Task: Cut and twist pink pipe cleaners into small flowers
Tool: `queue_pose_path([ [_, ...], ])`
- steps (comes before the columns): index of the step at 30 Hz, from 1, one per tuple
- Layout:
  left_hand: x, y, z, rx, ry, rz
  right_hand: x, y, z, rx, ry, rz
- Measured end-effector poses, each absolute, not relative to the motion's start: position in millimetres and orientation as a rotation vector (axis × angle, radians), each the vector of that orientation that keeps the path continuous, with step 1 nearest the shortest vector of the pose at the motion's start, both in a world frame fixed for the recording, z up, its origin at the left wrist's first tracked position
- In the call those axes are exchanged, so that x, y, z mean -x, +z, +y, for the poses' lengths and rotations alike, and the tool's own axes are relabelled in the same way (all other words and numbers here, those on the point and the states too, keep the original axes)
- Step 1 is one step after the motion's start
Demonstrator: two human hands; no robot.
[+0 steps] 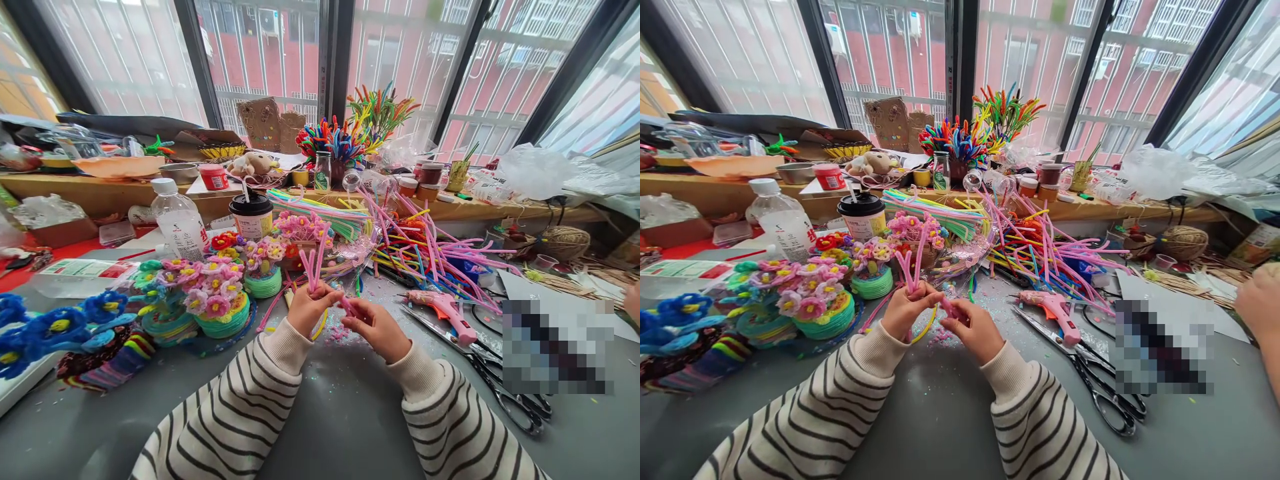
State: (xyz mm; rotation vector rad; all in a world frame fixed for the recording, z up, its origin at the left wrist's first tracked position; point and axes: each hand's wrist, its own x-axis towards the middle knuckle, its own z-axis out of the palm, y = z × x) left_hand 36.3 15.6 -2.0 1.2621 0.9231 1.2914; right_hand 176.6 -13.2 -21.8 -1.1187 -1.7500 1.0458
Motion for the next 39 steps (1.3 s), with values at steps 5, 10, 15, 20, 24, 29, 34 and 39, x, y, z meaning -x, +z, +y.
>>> queue_pose_path([
  [5, -32, -5, 21, -1.220, 1.386, 1.033, -182, -22, -16, 1.114, 0.610, -1.755],
  [10, -32, -6, 21, -1.179, 1.433, 1.036, -184, -23, -15, 1.230, 0.437, -1.851],
  [15, -33, -6, 21, -1.183, 1.426, 1.033, -185, -23, -14, 1.291, 0.411, -1.838],
  [20, -31, -8, 23, -1.206, 1.407, 1.022, -186, -23, -13, 1.306, 0.448, -1.761],
  [24, -31, -6, 22, -1.229, 1.383, 1.063, -190, -22, -11, 1.264, 0.508, -1.765],
  [29, -32, -3, 23, -1.168, 1.225, 0.997, -208, -17, -7, 1.319, 0.500, -1.724],
  [34, -31, -4, 24, -1.120, 1.196, 0.949, -220, -20, -3, 1.539, 0.494, -1.685],
  [39, -33, -4, 21, -1.126, 1.114, 0.859, -214, -30, 1, 1.595, 0.486, -1.734],
])
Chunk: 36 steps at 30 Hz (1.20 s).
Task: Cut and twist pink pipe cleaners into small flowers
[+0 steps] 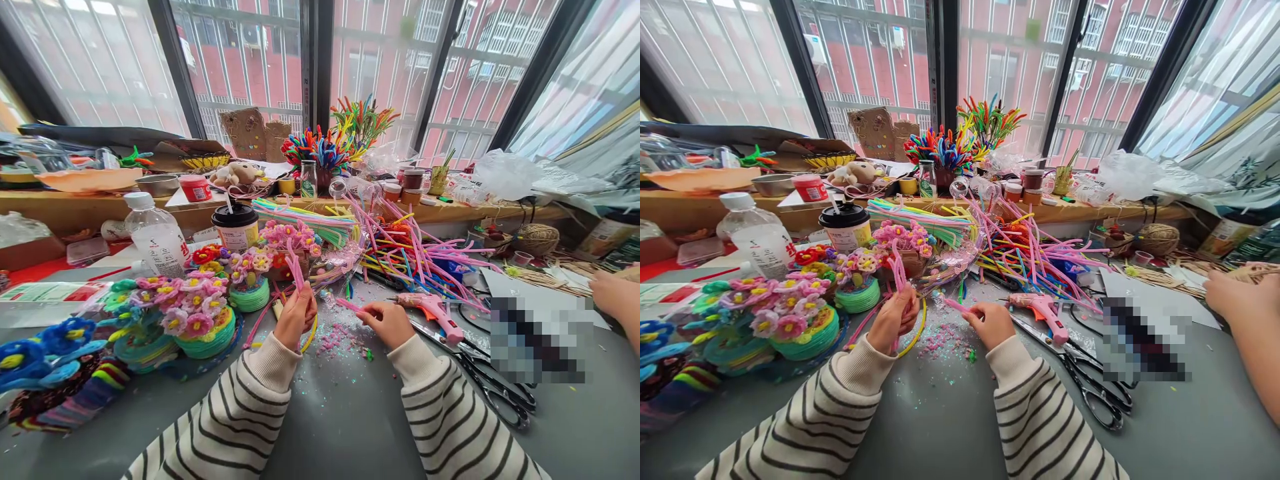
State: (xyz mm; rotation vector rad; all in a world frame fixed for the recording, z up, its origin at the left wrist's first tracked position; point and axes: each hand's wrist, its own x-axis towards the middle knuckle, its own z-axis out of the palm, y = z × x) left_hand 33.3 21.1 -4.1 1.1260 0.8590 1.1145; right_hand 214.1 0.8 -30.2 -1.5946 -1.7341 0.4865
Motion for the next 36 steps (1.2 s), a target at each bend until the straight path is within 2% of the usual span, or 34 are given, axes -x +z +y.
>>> queue_pose_path([
  [4, -35, -6, 17, -1.208, 1.022, 0.828, -209, -31, 0, 1.430, 0.493, -1.605],
  [10, -38, -6, 10, -1.410, 0.666, 0.725, -192, -24, -9, 1.096, 1.111, -1.280],
  [13, -39, -6, 7, -1.484, 0.560, 0.697, -185, -21, -13, 0.934, 1.294, -1.104],
  [19, -40, -11, 9, -1.515, 0.509, 0.721, -186, -23, -13, 0.880, 1.288, -0.959],
  [27, -37, -8, 15, -1.349, 0.878, 0.926, -188, -23, -10, 0.852, 1.338, -0.723],
  [36, -36, -14, 19, -1.304, 0.848, 0.994, -191, -18, -9, 0.794, 1.360, -0.687],
])
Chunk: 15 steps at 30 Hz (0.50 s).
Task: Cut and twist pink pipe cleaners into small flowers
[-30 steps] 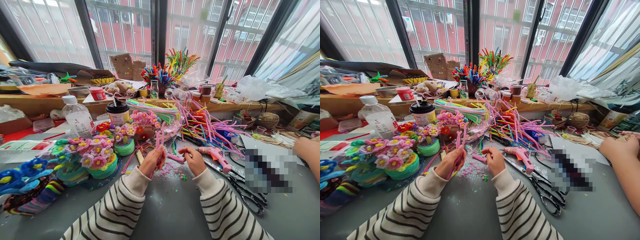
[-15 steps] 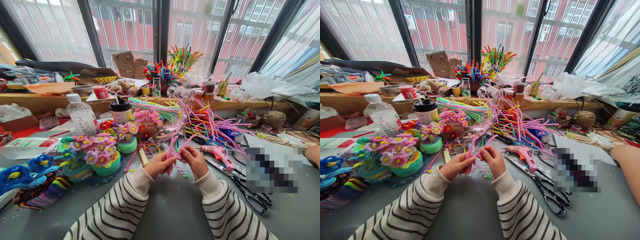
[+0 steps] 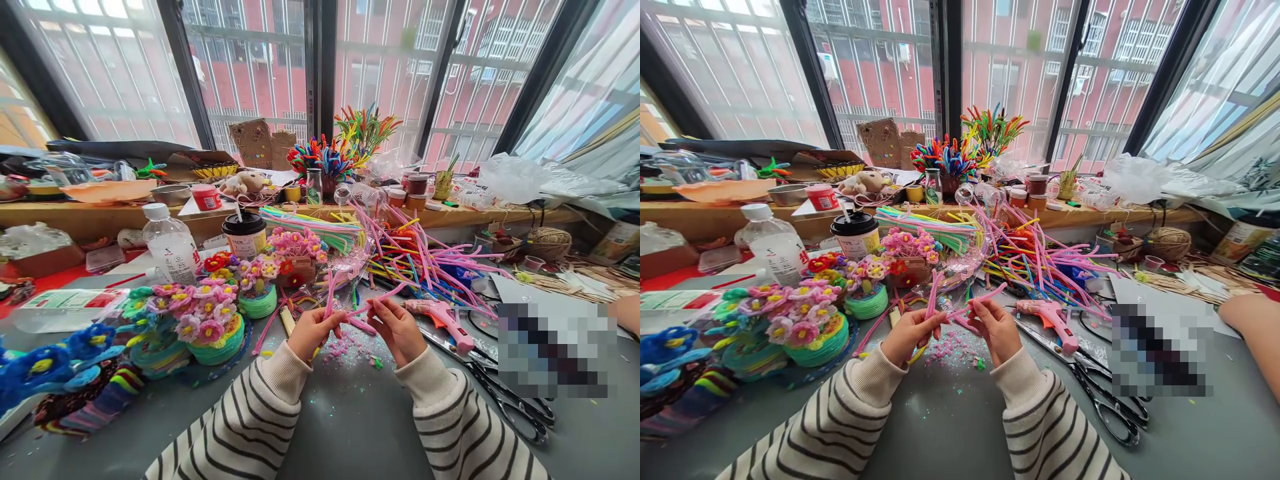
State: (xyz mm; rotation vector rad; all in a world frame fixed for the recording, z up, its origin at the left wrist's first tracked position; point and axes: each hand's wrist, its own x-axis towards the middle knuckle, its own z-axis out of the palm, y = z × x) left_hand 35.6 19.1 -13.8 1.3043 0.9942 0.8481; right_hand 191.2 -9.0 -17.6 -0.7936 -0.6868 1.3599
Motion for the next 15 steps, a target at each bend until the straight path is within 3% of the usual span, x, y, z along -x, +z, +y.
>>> queue_pose_path([
  [11, -36.8, -5.3, 14.5, -1.393, 1.057, 0.995, -196.0, -17.6, -8.7, 0.721, 1.405, -0.632],
  [15, -35.7, -9.3, 16.4, -1.488, 1.088, 1.018, -193.5, -20.6, -7.3, 0.794, 1.250, -0.815],
])
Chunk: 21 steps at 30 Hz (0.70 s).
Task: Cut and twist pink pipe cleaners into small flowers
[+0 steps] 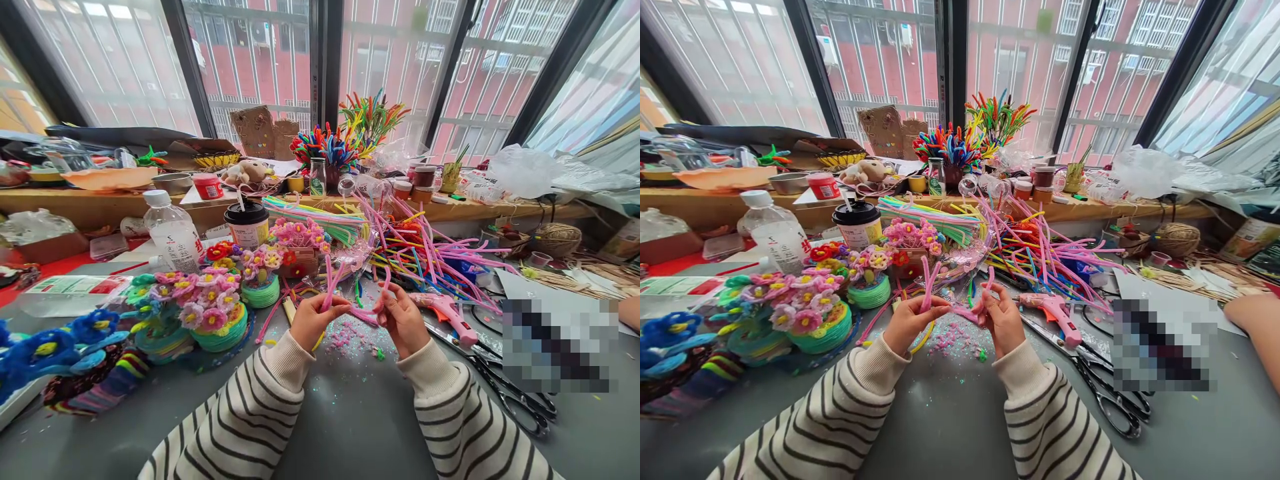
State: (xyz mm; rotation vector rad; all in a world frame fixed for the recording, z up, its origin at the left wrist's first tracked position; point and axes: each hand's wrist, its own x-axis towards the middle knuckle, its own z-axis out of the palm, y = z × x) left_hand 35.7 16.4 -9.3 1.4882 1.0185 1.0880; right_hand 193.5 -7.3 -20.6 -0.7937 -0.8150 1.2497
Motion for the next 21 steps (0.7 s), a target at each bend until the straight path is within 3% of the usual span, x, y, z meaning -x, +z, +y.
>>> queue_pose_path([
  [11, -34.4, -12.8, 12.5, -1.743, 1.186, 1.056, -196.0, -24.3, -11.8, 1.219, 0.602, -1.532],
  [21, -33.7, -15.7, 14.0, -1.967, 1.253, 1.100, -197.4, -22.7, -12.8, 1.201, 0.570, -1.682],
])
